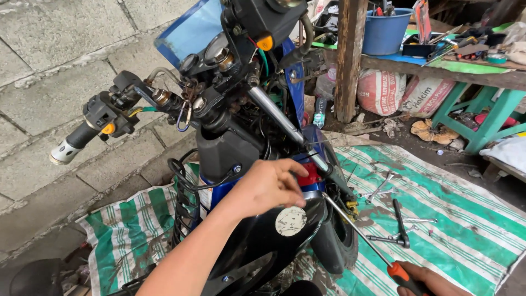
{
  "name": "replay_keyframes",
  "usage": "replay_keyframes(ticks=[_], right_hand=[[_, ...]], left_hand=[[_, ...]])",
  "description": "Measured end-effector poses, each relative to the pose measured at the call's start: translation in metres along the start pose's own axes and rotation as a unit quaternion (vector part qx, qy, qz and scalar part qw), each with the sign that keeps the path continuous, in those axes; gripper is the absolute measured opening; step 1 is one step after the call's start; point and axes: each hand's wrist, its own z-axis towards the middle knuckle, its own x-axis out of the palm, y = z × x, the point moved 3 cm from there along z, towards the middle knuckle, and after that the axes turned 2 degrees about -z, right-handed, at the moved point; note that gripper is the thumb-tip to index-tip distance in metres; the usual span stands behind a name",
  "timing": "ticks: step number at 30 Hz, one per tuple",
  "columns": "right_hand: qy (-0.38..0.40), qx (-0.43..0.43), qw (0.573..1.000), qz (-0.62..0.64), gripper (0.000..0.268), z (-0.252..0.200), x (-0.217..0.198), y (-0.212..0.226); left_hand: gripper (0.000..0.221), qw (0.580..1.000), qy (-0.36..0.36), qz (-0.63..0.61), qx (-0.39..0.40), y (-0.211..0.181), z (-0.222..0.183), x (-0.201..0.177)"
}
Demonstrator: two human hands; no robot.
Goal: Repairing and adjusting the handlebar and dashboard components of a motorcycle using a screwdriver.
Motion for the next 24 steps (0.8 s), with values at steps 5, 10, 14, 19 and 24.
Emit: replay_keyframes(ticks=[5, 10, 14, 19, 24], right_hand=[[0.041, 0.004, 0.998, -0.048, 0.065, 0.005, -0.002, 0.008], [0.059, 0.008, 0.976, -0.209, 0.071, 0.005, -0.011, 0.009], [0.065, -0.044, 0.966, -0.246, 0.076, 0.024, -0.008, -0.026], [0.075, -0.061, 0.965, -0.243, 0.073, 0.022, -0.004, -0.02], [0.089, -0.039, 0.963, -0.253, 0.069, 0.01, 0.0, 0.0]], left_hand=[[0.02, 0.958, 0.082, -0.236, 0.142, 0.049, 0.029, -0.003], [0.025, 0.914, 0.166, -0.313, 0.197, 0.057, 0.023, 0.001], [0.043, 0.902, 0.186, -0.329, 0.209, 0.053, 0.019, 0.007], [0.042, 0.9, 0.188, -0.333, 0.207, 0.049, 0.013, 0.011], [0.035, 0.918, 0.167, -0.311, 0.183, 0.041, 0.005, 0.011]])
